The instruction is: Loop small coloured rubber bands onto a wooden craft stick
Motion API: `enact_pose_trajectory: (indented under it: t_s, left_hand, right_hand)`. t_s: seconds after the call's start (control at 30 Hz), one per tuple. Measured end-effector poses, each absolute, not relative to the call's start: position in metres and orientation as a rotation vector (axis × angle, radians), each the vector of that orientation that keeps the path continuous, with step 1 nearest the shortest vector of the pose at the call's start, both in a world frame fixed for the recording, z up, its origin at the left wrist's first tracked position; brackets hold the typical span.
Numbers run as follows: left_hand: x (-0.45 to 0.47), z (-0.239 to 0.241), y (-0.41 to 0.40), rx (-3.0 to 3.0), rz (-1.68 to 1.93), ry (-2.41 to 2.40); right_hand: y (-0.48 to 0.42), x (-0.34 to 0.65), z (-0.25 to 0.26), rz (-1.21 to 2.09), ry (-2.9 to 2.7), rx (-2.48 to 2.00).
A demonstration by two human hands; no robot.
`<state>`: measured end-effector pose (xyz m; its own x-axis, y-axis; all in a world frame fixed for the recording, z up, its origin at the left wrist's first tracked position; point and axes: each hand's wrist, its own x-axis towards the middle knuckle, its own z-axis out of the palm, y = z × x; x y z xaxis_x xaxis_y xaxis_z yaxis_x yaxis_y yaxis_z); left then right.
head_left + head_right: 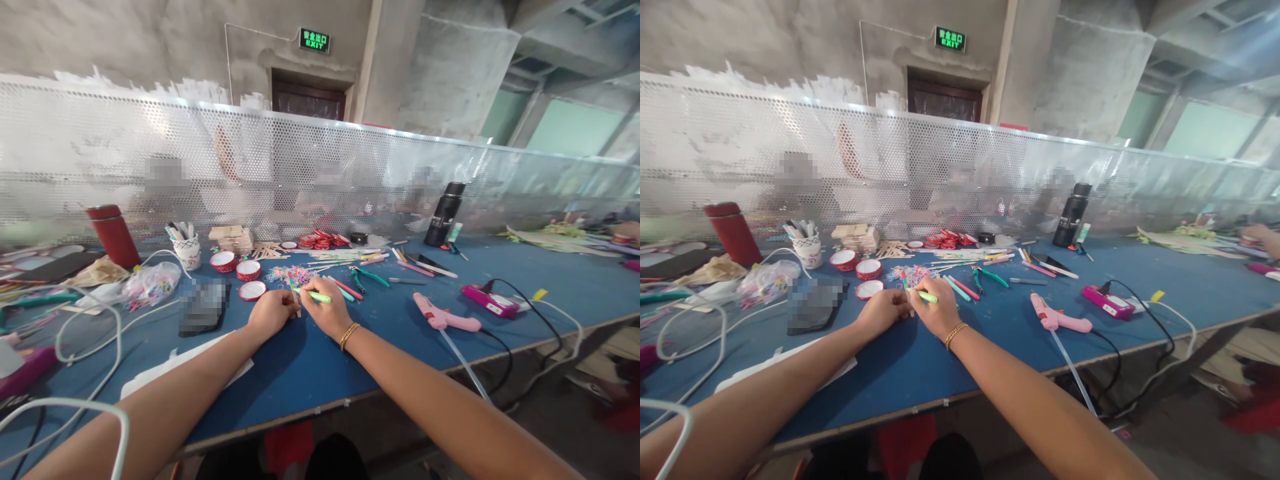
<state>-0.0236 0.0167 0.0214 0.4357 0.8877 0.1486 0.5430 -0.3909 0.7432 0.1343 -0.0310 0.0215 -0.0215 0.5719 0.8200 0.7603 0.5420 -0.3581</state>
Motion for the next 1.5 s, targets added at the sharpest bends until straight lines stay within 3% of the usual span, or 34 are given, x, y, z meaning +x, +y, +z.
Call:
enact_pose_trajectory:
  t_s: [1.5]
  left_hand:
    - [-0.0229, 0.0251, 0.0139, 2.072, 0.712, 1.248]
  right_hand:
    - [-0.0287, 0.1350, 0.0199, -0.189, -1.665, -1.105]
